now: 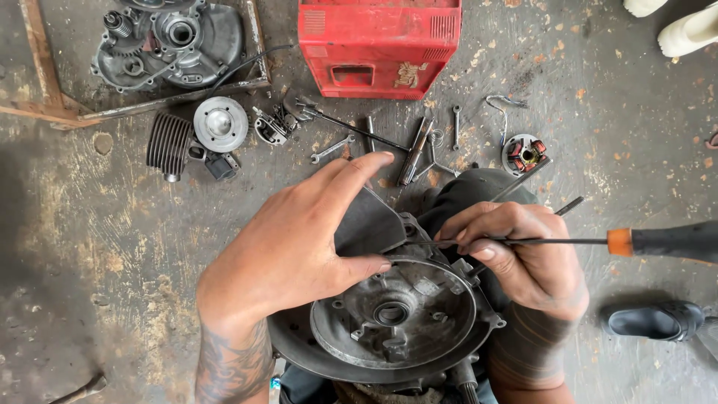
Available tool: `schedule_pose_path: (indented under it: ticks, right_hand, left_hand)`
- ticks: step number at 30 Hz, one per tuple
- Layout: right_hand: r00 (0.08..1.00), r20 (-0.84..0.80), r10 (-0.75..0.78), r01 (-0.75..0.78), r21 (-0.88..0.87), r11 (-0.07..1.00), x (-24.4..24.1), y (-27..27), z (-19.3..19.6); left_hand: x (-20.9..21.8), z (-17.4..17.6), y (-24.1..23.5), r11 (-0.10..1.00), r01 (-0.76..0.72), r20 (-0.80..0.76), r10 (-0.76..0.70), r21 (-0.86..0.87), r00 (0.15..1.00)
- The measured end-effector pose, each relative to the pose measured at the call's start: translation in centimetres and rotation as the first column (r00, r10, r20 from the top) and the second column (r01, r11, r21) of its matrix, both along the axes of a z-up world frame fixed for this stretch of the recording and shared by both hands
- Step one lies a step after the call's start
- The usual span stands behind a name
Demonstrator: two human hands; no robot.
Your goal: The person sits on the floor holding a motorcycle engine cover, pries around its edge with a screwdriver, lifts and repositions the cover, then wipes its inner surface and rim with a rag. They resume prying at the cover's mating edge with the screwdriver.
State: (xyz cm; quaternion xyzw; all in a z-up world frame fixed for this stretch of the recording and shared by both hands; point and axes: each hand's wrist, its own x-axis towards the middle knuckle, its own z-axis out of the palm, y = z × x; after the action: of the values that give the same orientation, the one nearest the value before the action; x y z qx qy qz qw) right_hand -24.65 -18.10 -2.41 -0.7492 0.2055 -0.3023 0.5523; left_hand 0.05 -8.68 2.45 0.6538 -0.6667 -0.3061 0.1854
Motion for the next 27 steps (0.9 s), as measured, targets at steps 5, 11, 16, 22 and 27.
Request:
schedule_pose_path:
  ticks: [5, 11, 16, 22, 27]
  right_hand:
    - [0.993, -0.091, 0.069, -0.082, -0.148, 0.986, 0.6, -0.3, 0.5]
    - [0.983, 0.108, -0.149, 0.134, 0.134, 0.982, 1.1, 2.0, 0.6]
    - [0.996, 0.081, -0.043, 0.037, 0.077, 0.996, 0.0, 1.1, -0.4]
    - [0.993, 0.069, -0.098, 0.093, 0.07, 0.993, 0.2, 1.5, 0.4]
    - [0.994, 0.052, -0.092, 0.09, 0.047, 0.995, 0.2, 1.3, 0.6]
  left_hand:
    - [0.1, 0.1, 0.5, 1.0, -0.024, -0.015, 0.024, -0.003, 1.0]
    - [0.3, -0.2, 1.0, 0.995, -0.016, -0.044, 0.012, -0.094, 0.999]
    - [0.1, -0.5, 1.4, 0.989, -0.052, -0.034, 0.047, -0.142, 0.998]
    - [-0.2, -0.8, 1.8, 0.976, -0.096, -0.015, 0.094, -0.194, 0.995]
    - [-0.3, -0.9, 1.7, 0.98, -0.109, -0.018, 0.108, -0.168, 0.994]
